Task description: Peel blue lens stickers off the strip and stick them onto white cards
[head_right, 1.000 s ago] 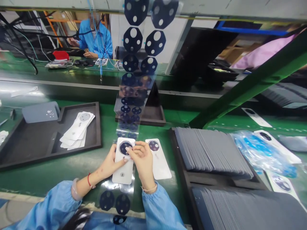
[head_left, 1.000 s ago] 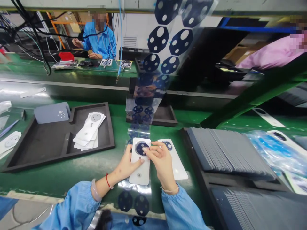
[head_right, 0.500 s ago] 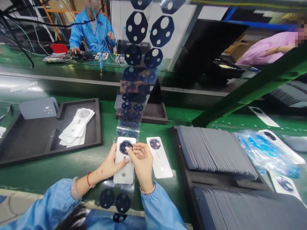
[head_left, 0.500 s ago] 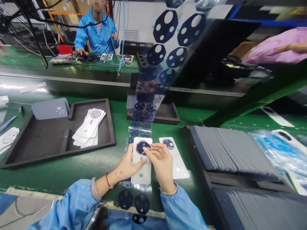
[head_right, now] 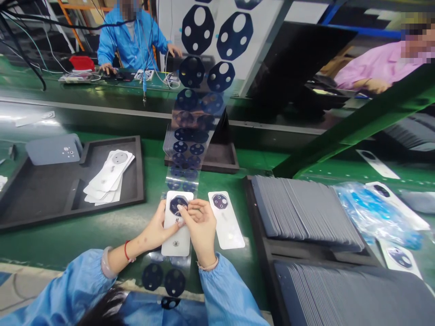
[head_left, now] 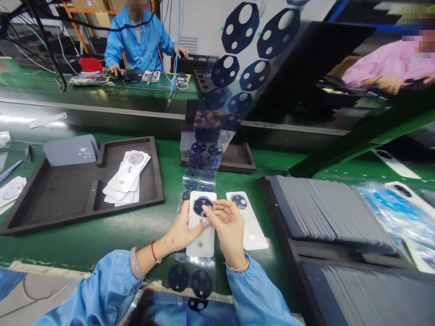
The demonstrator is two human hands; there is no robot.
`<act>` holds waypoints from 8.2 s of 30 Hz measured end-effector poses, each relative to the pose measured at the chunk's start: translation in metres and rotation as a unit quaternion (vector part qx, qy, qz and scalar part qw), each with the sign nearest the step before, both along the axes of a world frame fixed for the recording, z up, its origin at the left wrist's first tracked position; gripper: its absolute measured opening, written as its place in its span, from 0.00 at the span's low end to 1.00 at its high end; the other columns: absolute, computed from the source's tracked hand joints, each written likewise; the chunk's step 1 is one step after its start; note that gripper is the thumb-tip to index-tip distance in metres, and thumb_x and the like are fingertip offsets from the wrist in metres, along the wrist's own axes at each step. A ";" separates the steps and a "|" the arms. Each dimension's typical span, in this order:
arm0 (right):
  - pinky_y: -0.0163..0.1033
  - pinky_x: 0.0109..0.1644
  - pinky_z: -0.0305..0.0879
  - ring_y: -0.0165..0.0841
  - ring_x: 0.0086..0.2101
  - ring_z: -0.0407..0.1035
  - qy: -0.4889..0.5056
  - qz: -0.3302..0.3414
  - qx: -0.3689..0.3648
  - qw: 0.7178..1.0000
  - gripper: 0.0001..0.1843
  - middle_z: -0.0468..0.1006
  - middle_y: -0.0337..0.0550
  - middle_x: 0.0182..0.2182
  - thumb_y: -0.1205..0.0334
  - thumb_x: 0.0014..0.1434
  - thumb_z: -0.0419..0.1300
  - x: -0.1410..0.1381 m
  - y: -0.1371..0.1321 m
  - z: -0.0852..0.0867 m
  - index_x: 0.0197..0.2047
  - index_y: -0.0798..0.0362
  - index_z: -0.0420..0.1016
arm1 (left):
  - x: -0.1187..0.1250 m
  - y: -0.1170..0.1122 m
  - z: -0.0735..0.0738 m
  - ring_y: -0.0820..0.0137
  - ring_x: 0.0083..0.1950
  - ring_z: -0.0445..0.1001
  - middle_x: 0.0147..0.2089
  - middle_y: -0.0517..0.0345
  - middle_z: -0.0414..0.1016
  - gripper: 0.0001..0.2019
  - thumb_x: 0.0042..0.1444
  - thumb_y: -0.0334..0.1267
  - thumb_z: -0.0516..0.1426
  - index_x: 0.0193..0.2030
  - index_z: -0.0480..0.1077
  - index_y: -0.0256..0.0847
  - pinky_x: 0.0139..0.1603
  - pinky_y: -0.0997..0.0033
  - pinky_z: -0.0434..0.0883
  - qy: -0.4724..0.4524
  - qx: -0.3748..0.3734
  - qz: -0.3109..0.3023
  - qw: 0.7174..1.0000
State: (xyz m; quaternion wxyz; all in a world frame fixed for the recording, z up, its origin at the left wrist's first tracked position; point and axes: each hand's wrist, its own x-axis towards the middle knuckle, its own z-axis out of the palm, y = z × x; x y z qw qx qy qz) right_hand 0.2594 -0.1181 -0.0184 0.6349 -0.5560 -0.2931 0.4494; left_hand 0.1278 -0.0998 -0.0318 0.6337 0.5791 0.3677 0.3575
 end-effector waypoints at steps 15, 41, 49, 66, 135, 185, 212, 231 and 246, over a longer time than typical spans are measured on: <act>0.30 0.28 0.70 0.25 0.24 0.72 0.004 -0.009 0.005 1.000 0.20 0.74 0.34 0.28 0.59 0.42 0.75 -0.002 -0.001 0.002 0.35 0.51 0.71 | 0.001 0.000 0.000 0.63 0.52 0.73 0.51 0.49 0.71 0.22 0.57 0.38 0.60 0.55 0.55 0.42 0.52 0.62 0.70 0.006 0.001 0.009 1.000; 0.32 0.30 0.70 0.27 0.26 0.72 -0.014 -0.016 -0.012 1.000 0.20 0.75 0.36 0.29 0.57 0.44 0.74 -0.004 -0.001 0.001 0.35 0.52 0.71 | -0.003 0.000 -0.004 0.64 0.54 0.72 0.53 0.51 0.71 0.23 0.58 0.38 0.59 0.56 0.55 0.43 0.57 0.61 0.68 0.040 0.035 0.004 0.999; 0.33 0.30 0.71 0.29 0.27 0.73 -0.046 -0.020 -0.005 0.999 0.19 0.77 0.38 0.29 0.55 0.45 0.73 -0.007 -0.003 0.002 0.36 0.52 0.71 | -0.004 0.000 -0.003 0.64 0.52 0.72 0.53 0.50 0.70 0.22 0.59 0.38 0.58 0.56 0.54 0.43 0.52 0.63 0.69 0.020 0.017 -0.009 1.000; 0.39 0.33 0.72 0.34 0.30 0.75 -0.264 -0.037 0.053 0.962 0.13 0.80 0.42 0.35 0.57 0.53 0.69 -0.014 -0.014 -0.002 0.41 0.49 0.75 | -0.006 -0.003 0.001 0.64 0.42 0.75 0.44 0.54 0.76 0.12 0.65 0.43 0.50 0.52 0.60 0.43 0.43 0.66 0.70 0.128 0.058 0.079 0.987; 0.52 0.66 0.61 0.41 0.64 0.57 -0.582 0.346 0.234 0.697 0.14 0.67 0.53 0.62 0.79 0.56 0.49 0.013 -0.165 -0.037 0.33 0.53 0.70 | -0.130 0.108 0.020 0.47 0.61 0.69 0.59 0.40 0.72 0.32 0.49 0.46 0.60 0.59 0.62 0.35 0.64 0.49 0.60 0.432 0.171 0.541 0.701; 0.40 0.36 0.68 0.35 0.32 0.72 -0.160 -0.099 0.110 0.976 0.15 0.77 0.42 0.29 0.54 0.51 0.70 -0.028 0.011 0.007 0.27 0.53 0.69 | -0.012 -0.004 0.006 0.65 0.44 0.73 0.49 0.50 0.72 0.14 0.66 0.47 0.48 0.53 0.56 0.42 0.45 0.64 0.70 0.025 0.062 0.064 0.996; 0.38 0.33 0.61 0.32 0.29 0.67 -0.212 -0.107 0.083 0.968 0.14 0.74 0.38 0.26 0.53 0.52 0.70 -0.027 0.008 0.011 0.26 0.52 0.72 | -0.013 -0.007 0.008 0.62 0.49 0.74 0.52 0.47 0.72 0.16 0.66 0.47 0.49 0.55 0.55 0.42 0.50 0.62 0.71 0.030 0.074 0.066 0.995; 0.39 0.36 0.67 0.32 0.30 0.69 -0.367 -0.127 0.216 0.896 0.10 0.73 0.38 0.26 0.63 0.57 0.67 -0.039 0.002 0.009 0.28 0.51 0.69 | -0.014 -0.008 0.009 0.70 0.33 0.70 0.35 0.60 0.70 0.07 0.67 0.43 0.46 0.42 0.57 0.43 0.35 0.70 0.67 0.064 0.094 0.129 0.985; 0.36 0.35 0.66 0.33 0.30 0.68 -0.200 0.087 0.062 0.974 0.15 0.72 0.37 0.28 0.47 0.63 0.57 -0.021 0.013 0.010 0.34 0.51 0.68 | -0.013 -0.001 0.012 0.71 0.35 0.71 0.34 0.63 0.70 0.11 0.57 0.42 0.58 0.39 0.59 0.43 0.36 0.73 0.67 0.066 0.042 0.098 0.992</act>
